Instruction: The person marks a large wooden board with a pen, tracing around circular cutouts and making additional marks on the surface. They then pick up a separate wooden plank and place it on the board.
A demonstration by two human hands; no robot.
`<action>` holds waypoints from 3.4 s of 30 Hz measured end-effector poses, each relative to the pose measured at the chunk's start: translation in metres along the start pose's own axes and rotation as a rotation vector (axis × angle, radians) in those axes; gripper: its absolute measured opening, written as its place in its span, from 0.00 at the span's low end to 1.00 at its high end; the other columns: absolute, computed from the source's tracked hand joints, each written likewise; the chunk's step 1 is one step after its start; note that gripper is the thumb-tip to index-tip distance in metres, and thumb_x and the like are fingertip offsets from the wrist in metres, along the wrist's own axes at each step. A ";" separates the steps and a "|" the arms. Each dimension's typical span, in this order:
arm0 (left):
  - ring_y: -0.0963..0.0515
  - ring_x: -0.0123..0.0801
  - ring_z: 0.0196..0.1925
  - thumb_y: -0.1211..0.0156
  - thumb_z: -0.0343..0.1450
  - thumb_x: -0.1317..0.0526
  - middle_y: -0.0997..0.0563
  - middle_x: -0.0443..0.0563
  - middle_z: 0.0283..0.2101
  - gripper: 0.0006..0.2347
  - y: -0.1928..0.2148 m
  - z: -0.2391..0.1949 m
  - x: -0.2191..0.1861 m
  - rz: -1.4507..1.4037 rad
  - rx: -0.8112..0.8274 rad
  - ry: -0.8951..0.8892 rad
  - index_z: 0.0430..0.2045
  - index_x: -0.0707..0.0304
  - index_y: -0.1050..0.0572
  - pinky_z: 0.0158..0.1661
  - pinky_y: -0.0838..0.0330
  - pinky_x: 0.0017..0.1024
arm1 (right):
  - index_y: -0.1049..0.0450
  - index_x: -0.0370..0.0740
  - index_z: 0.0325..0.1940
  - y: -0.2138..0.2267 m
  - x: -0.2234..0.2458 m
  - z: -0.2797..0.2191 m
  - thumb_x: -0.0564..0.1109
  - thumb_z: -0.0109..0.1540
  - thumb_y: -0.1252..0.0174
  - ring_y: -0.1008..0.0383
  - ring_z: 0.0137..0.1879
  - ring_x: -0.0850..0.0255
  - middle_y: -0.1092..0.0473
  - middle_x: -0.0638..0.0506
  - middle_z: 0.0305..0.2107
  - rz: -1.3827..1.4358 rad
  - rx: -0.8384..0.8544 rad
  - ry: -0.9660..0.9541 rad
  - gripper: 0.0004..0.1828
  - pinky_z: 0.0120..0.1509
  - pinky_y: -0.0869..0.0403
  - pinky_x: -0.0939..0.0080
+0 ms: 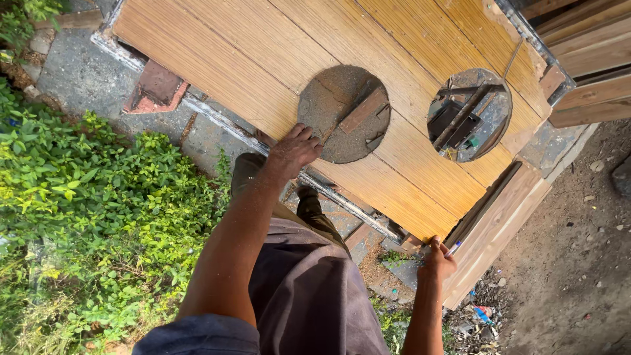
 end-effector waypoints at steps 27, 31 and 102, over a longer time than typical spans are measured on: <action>0.34 0.43 0.49 0.47 0.79 0.34 0.31 0.54 0.48 0.29 0.154 0.011 0.371 -0.060 -0.590 0.397 0.61 0.61 0.28 0.47 0.40 0.45 | 0.27 0.33 0.54 -0.415 0.239 -0.391 0.38 0.70 0.51 0.35 0.30 0.62 0.33 0.49 0.27 -0.557 0.473 0.874 0.11 0.33 0.35 0.58; 0.34 0.44 0.48 0.49 0.77 0.33 0.32 0.55 0.47 0.29 0.151 0.016 0.379 -0.139 -0.518 0.422 0.59 0.59 0.27 0.46 0.41 0.45 | 0.28 0.32 0.56 -0.489 0.270 -0.420 0.37 0.72 0.50 0.32 0.38 0.48 0.32 0.42 0.33 -0.649 0.487 1.219 0.10 0.40 0.34 0.49; 0.60 0.50 0.79 0.40 0.69 0.42 0.62 0.64 0.78 0.45 0.114 -0.088 0.232 -0.118 0.103 0.644 0.74 0.62 0.61 0.72 0.57 0.50 | 0.29 0.34 0.20 -0.324 0.209 -0.270 0.52 0.62 0.34 0.40 0.25 0.66 0.36 0.52 0.16 -0.132 0.243 0.580 0.23 0.28 0.39 0.59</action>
Point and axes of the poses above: each hand's wrist, its own z-axis towards the middle knuckle, its own y-axis out of the back of the hand, x = y × z, the point moved 8 cm from there along z, towards the middle knuckle
